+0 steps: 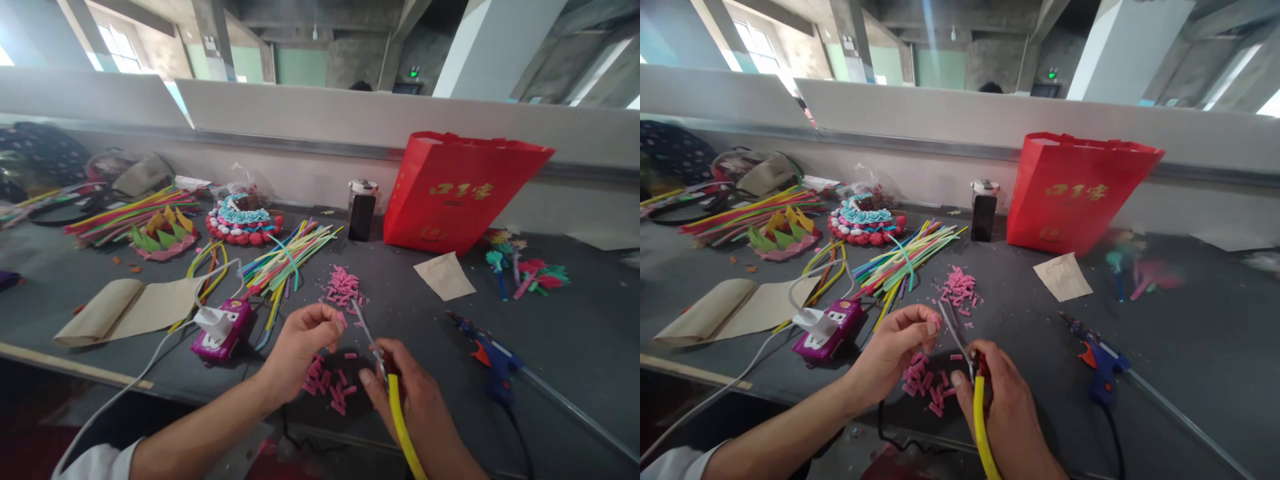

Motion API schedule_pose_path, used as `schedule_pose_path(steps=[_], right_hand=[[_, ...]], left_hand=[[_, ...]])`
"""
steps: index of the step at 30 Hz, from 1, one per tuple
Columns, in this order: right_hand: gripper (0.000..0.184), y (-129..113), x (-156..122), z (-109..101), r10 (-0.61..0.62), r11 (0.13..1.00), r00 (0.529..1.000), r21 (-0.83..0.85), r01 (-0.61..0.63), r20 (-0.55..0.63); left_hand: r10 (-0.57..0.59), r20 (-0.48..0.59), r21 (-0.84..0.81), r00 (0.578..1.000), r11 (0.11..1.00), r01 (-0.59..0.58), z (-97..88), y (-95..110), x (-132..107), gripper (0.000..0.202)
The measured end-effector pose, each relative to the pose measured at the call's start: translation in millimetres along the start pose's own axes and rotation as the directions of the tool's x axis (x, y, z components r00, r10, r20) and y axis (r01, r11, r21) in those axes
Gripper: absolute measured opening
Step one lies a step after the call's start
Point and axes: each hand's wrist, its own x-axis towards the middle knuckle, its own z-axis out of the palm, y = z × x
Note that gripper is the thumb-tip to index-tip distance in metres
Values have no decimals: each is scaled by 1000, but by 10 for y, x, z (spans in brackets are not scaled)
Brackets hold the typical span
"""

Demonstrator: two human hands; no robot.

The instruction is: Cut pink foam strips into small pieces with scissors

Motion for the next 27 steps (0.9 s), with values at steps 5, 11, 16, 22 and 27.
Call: schedule_pose_path(steps=[5,11,16,22,27], right_hand=[[21,12,-16,37,-59,996,998,-61,61,36],[17,54,-18,26,-57,994,996,-93,64,75],[15,62,-24,23,-76,993,994,-87,82,76],[16,86,-45,47,-108,989,994,-100,111,34],[15,95,-48,49,-138,986,990,-89,139,20]], left_hand=[[-8,-20,-24,1000,1000,7,-11,61,-15,14],[-11,41,37,999,999,10,-36,94,-3,17],[-26,53,76,998,997,21,-68,77,23,17],[-24,38,79,999,997,21,-61,69,31,17],[-13,49,74,999,997,9,-58,55,31,18]])
